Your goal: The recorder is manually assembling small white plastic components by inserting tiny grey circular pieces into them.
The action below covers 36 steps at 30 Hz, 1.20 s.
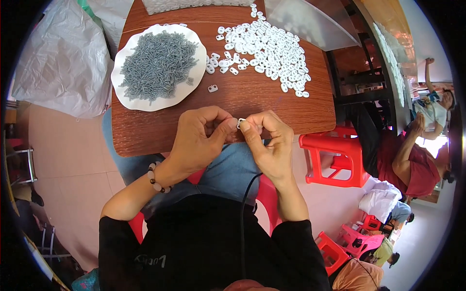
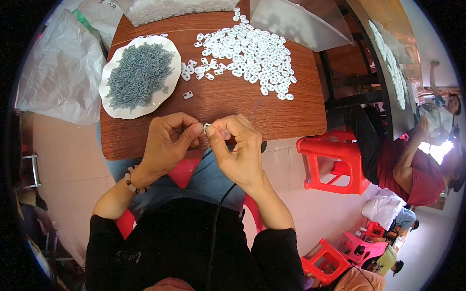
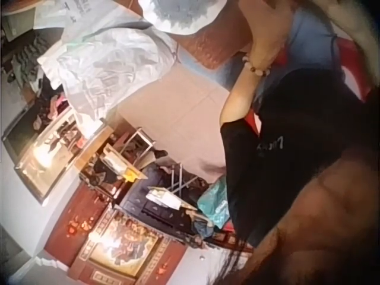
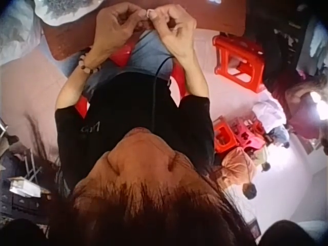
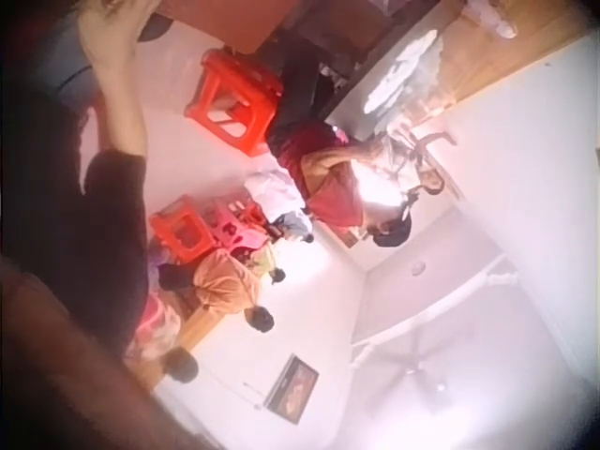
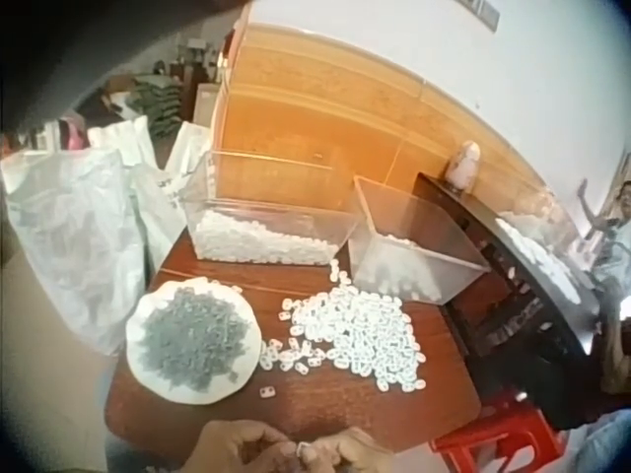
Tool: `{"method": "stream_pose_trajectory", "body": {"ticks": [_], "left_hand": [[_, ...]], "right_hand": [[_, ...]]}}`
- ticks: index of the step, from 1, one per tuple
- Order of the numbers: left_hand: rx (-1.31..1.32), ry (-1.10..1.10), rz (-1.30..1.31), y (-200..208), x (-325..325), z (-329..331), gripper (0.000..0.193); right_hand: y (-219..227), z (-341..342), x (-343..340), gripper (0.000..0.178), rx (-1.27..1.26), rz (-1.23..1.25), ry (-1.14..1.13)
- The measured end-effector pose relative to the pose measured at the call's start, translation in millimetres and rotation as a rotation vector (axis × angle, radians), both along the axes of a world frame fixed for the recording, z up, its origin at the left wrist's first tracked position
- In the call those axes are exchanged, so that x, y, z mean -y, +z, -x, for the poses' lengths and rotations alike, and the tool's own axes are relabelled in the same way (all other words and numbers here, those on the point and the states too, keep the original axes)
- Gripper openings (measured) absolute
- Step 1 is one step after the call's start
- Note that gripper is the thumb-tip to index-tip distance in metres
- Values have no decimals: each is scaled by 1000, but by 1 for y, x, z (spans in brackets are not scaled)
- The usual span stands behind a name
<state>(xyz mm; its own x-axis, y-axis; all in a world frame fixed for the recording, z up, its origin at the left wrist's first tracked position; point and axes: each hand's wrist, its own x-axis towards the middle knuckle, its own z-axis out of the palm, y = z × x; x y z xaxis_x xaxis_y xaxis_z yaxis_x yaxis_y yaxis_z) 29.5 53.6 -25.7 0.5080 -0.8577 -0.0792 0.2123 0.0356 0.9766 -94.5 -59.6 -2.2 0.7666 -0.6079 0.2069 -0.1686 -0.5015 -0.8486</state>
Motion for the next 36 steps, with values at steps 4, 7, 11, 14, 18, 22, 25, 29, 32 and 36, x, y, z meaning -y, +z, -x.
{"method": "stream_pose_trajectory", "body": {"ticks": [4,7,11,14,18,22,25,29,32,36], "left_hand": [[38,6,-3,0,0,0,14],[46,4,-13,-2,0,0,13],[66,-3,-40,-1,0,0,12],[60,13,-35,-2,1,0,11],[66,21,-23,-2,2,-1,11],[74,-4,-39,-2,3,-5,16],[60,-7,-28,-5,4,-8,22],[-22,2,-12,-10,5,-12,24],[-98,8,17,-13,6,-15,23],[-299,-36,-24,-12,9,-10,18]], "right_hand": [[0,0,2,8,-9,17,28],[-1,1,3,7,-9,-10,36],[-1,0,3,7,-8,-23,37],[-2,0,3,6,-13,-24,37],[-4,-1,3,7,-19,-45,33],[-11,-1,5,7,4,-133,-30],[-13,-3,5,9,20,-154,-41],[-12,-3,5,10,24,-184,-56],[-13,-3,5,11,23,-186,-60],[-23,-3,5,12,-3,-208,-25]]}}
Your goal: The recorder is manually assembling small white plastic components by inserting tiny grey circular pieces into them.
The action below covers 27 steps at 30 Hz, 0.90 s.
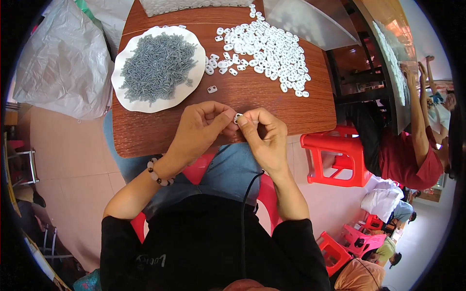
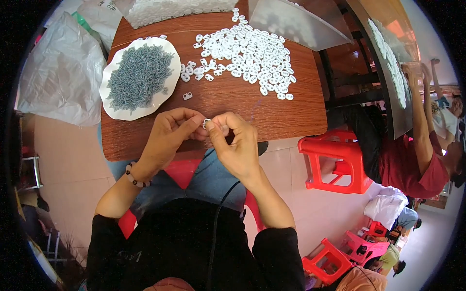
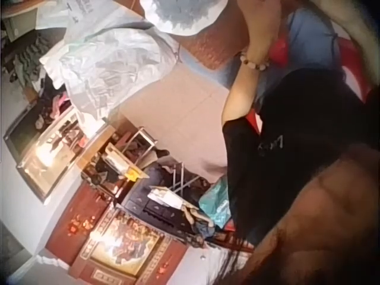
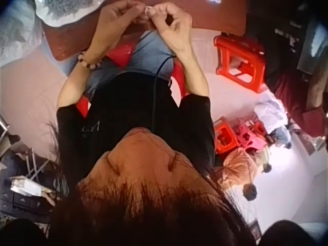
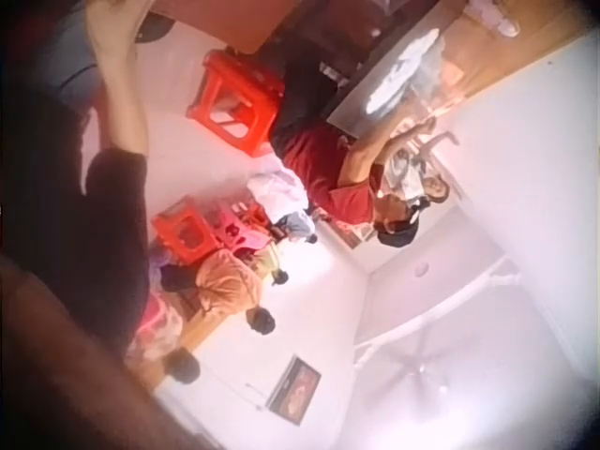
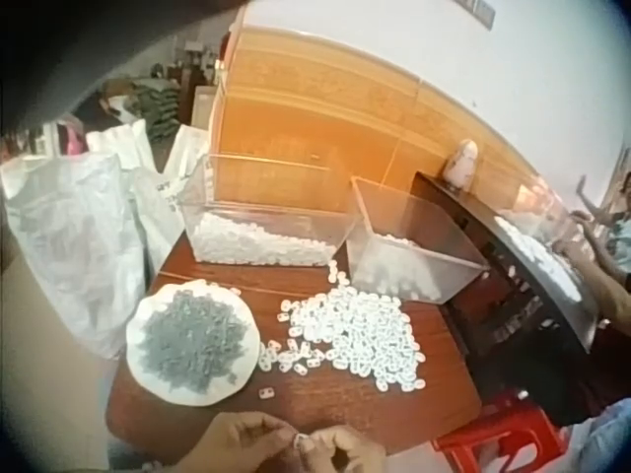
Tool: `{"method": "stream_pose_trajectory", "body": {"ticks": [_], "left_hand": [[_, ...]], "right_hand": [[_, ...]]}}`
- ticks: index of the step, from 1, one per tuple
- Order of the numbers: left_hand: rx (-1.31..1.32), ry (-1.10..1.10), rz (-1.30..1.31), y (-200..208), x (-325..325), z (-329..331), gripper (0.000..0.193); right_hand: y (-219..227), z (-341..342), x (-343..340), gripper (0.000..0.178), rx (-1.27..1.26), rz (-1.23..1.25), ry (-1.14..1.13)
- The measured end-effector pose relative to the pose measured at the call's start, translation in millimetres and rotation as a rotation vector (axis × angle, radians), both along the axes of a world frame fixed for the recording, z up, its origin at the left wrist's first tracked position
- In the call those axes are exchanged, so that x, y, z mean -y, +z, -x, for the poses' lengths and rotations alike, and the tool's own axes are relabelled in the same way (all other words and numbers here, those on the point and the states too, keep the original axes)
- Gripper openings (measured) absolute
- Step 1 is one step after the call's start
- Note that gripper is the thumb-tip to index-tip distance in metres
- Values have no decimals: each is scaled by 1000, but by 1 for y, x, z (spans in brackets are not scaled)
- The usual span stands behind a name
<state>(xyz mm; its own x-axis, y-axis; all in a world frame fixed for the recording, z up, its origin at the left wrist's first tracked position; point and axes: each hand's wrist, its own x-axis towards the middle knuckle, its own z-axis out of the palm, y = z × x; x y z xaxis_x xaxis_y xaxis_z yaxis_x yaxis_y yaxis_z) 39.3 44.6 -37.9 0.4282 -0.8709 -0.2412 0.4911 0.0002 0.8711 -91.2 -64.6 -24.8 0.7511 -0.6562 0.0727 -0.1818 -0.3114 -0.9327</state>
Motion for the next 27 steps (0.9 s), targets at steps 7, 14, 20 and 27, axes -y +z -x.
{"method": "stream_pose_trajectory", "body": {"ticks": [7,14,20,27], "left_hand": [[193,47,63,-6,4,-2,15],[1110,45,1,-1,-6,3,20],[1285,45,8,-8,-4,6,17],[1404,144,-47,-11,7,9,13]], "right_hand": [[-10,-4,16,16,81,-253,-86],[-11,-3,21,17,204,-446,-90],[-6,-2,21,17,163,-405,-67],[-11,-3,23,16,126,-337,-43]]}}
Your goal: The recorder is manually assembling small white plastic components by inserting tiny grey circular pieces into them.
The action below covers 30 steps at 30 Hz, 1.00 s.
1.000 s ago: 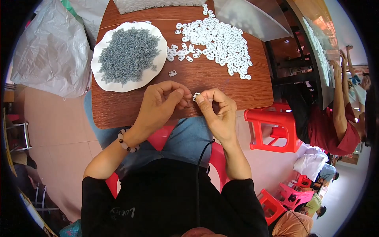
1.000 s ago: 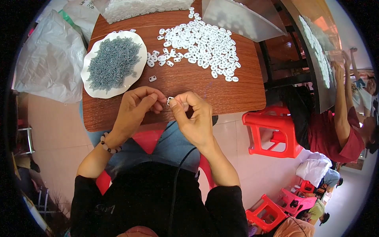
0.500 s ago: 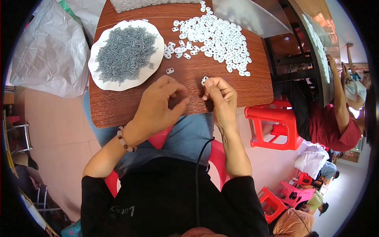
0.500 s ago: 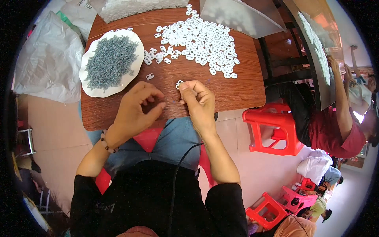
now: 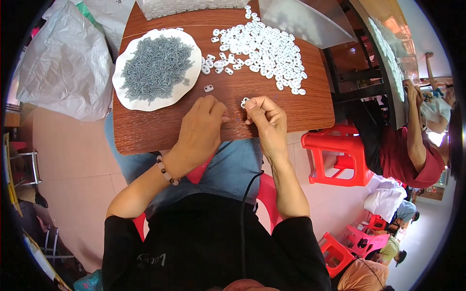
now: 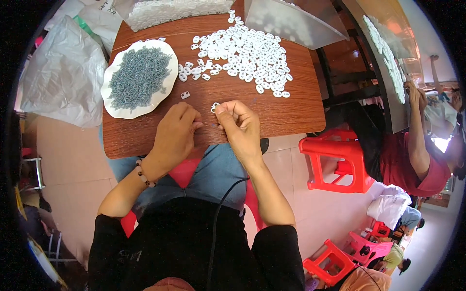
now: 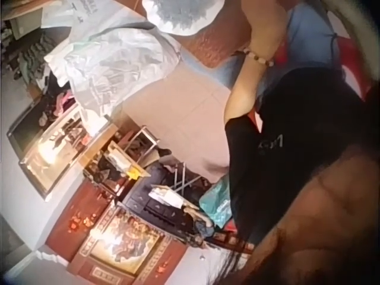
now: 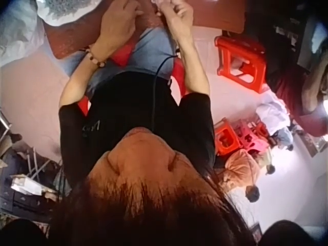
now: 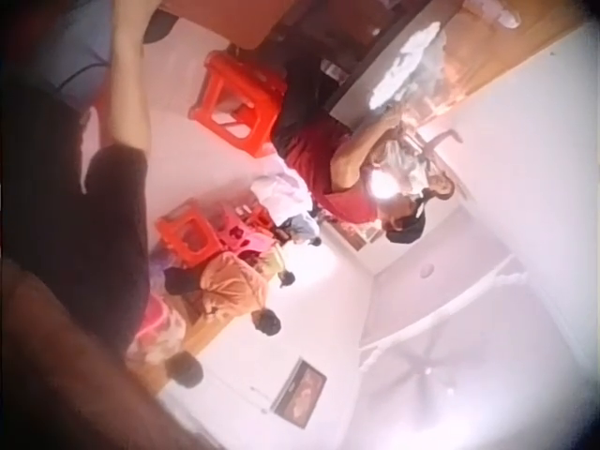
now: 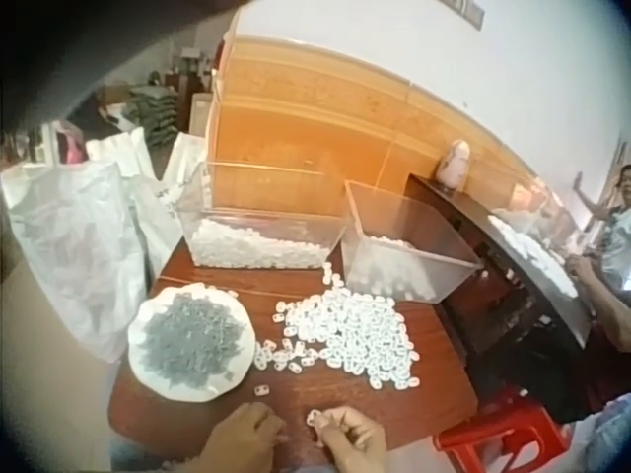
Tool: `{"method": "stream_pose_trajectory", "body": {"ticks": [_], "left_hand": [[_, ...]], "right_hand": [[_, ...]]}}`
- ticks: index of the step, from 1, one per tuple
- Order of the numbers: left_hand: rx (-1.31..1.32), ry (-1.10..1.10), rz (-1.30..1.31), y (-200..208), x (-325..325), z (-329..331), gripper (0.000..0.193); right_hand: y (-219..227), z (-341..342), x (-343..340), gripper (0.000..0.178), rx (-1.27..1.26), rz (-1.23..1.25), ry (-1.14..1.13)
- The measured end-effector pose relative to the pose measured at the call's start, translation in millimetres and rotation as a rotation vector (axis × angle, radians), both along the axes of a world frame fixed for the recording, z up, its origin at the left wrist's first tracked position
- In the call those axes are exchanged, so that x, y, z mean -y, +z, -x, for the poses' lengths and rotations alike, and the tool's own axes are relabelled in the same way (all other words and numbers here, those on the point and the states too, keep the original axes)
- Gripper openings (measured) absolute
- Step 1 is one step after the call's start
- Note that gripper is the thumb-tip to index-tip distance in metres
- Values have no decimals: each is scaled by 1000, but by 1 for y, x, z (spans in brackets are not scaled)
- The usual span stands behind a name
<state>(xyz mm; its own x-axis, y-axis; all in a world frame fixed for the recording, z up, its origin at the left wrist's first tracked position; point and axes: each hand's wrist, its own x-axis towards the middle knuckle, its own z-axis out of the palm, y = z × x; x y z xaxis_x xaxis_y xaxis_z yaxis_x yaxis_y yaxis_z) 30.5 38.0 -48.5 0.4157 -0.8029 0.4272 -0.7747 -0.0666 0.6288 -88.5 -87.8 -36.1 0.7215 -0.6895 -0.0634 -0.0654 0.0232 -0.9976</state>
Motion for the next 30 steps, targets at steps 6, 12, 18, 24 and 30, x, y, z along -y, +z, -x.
{"method": "stream_pose_trajectory", "body": {"ticks": [6,12,18,24,30], "left_hand": [[-904,-123,-131,23,-5,-6,17],[-1634,-414,-83,22,-10,-6,25],[-1759,-287,87,23,0,11,22],[-1710,-161,104,27,0,11,23],[-1456,-153,192,29,1,7,39]], "right_hand": [[16,3,-17,12,61,107,-57],[19,2,-38,7,156,263,-62],[10,1,-37,6,205,303,-144],[1,3,-29,5,168,388,-139],[8,2,-32,6,177,245,-142]]}}
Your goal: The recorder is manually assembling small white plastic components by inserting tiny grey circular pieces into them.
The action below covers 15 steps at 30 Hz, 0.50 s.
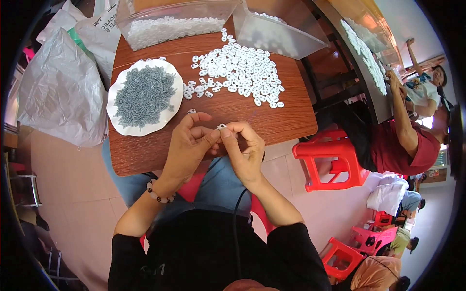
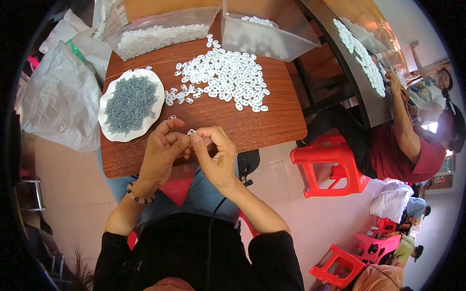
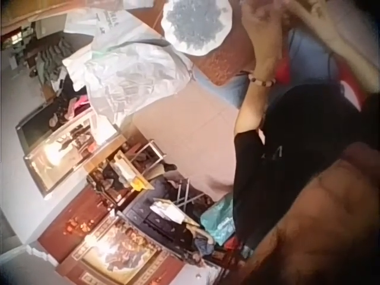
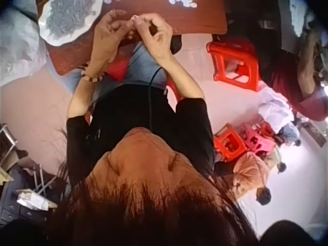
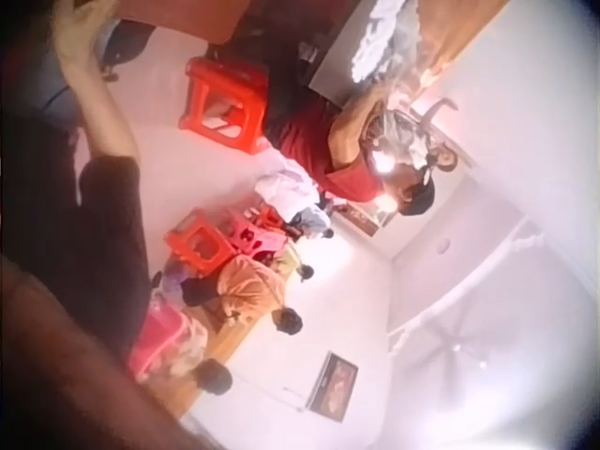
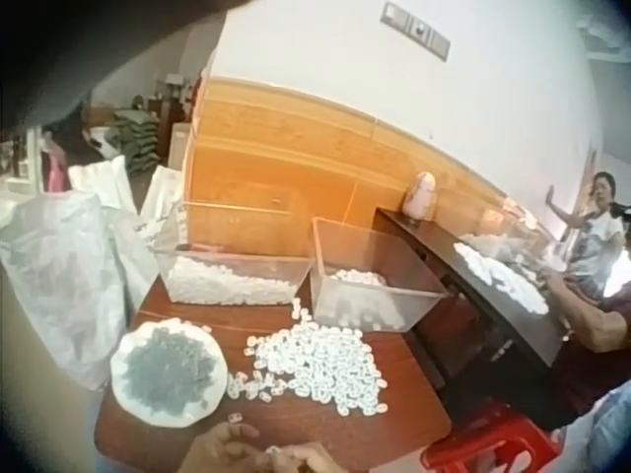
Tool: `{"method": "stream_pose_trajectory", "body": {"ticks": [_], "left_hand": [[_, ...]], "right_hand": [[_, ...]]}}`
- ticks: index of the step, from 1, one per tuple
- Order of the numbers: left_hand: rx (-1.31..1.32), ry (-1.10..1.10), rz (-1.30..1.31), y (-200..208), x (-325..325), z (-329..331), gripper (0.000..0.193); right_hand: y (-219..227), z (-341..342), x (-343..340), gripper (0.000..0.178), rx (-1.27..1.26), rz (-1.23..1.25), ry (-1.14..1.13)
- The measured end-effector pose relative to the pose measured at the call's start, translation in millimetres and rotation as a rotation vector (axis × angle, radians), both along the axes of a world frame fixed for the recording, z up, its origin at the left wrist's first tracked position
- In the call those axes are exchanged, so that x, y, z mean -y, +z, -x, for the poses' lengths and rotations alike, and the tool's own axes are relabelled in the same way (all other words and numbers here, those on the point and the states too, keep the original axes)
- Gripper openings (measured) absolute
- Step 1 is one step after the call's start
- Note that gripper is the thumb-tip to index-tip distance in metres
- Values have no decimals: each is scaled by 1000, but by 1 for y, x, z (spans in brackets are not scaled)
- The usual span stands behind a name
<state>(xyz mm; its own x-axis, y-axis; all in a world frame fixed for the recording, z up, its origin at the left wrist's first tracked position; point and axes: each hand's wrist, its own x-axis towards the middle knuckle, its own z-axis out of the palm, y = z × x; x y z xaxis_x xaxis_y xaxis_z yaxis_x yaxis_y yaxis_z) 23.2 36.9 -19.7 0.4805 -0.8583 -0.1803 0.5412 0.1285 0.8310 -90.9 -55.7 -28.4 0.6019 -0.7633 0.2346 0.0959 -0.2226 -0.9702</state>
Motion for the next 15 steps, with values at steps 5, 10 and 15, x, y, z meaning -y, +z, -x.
{"method": "stream_pose_trajectory", "body": {"ticks": [5,10,15], "left_hand": [[55,73,16,-3,4,5,31],[27,127,47,-9,5,12,25],[-164,105,34,-13,6,14,16]], "right_hand": [[-5,3,1,8,5,-90,93],[-4,1,-1,10,-18,-61,77],[2,-3,-3,8,-54,216,-57]]}}
